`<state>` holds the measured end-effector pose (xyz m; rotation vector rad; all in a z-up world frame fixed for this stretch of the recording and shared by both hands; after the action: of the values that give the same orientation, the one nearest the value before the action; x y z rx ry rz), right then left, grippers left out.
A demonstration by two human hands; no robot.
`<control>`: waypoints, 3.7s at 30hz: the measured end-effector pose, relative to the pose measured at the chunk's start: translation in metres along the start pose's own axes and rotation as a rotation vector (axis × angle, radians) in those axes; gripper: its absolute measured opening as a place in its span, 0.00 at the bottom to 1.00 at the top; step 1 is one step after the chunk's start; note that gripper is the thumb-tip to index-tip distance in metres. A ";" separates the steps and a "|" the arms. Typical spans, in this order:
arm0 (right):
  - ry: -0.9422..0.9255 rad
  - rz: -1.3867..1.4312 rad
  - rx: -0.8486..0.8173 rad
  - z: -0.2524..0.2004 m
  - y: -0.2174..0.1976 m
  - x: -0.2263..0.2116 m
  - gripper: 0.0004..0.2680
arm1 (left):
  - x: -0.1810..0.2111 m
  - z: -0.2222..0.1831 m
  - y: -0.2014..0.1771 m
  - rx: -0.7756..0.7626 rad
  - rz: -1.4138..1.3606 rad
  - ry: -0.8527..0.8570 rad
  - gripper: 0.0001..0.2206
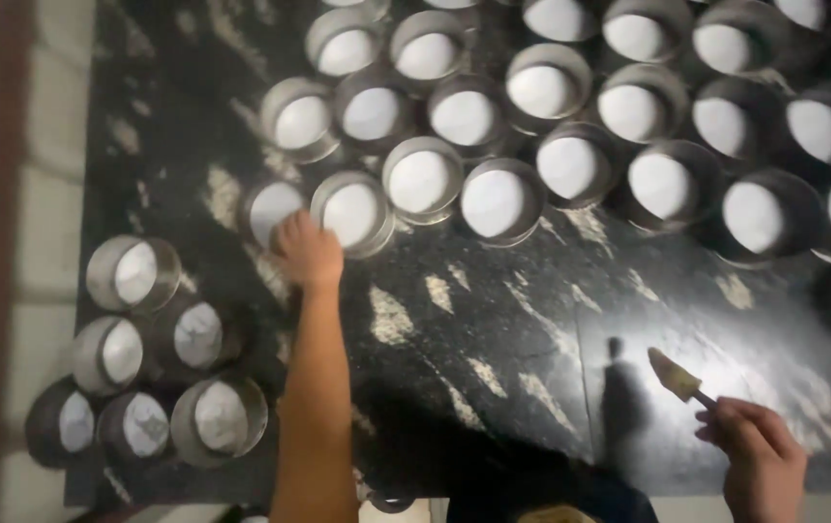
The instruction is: Brushing oil onto the inside of metal baking rings on a floured production surface.
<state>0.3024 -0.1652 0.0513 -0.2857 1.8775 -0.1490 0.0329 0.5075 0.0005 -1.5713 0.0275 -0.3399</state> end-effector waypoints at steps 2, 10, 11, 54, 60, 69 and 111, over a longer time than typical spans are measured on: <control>-0.016 0.091 -0.064 -0.003 -0.003 0.009 0.08 | -0.002 -0.027 0.006 0.044 -0.095 0.015 0.24; -0.023 0.150 0.014 -0.003 -0.041 0.008 0.07 | 0.074 -0.158 -0.002 0.034 -0.064 0.198 0.27; -0.042 0.156 0.016 -0.001 -0.052 0.011 0.07 | 0.091 -0.173 -0.009 0.062 -0.056 0.201 0.25; -0.272 -0.054 0.354 0.069 -0.248 0.013 0.08 | 0.309 -0.404 -0.012 -0.431 -0.525 0.279 0.22; -0.281 0.025 0.345 0.066 -0.244 0.010 0.08 | 0.404 -0.421 -0.033 -0.344 -0.537 0.744 0.27; -0.327 -0.040 -0.210 0.070 -0.092 -0.012 0.08 | 0.470 -0.442 -0.024 -0.408 -0.579 1.058 0.24; -0.235 -0.273 -0.687 0.035 -0.010 0.013 0.07 | 0.390 -0.448 -0.038 -0.371 -0.616 0.968 0.25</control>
<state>0.3327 -0.1770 0.0305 -0.9860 1.5946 0.3437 0.2933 -0.0159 0.1100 -1.6070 0.3764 -1.6320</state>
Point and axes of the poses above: each hand's wrist, its own z-axis towards the middle knuckle, its own y-axis out of the palm, x = y × z, the point moved 9 cm from there along z, towards the middle knuckle, and after that the axes turned 4 degrees about x, right-handed, at the moved point
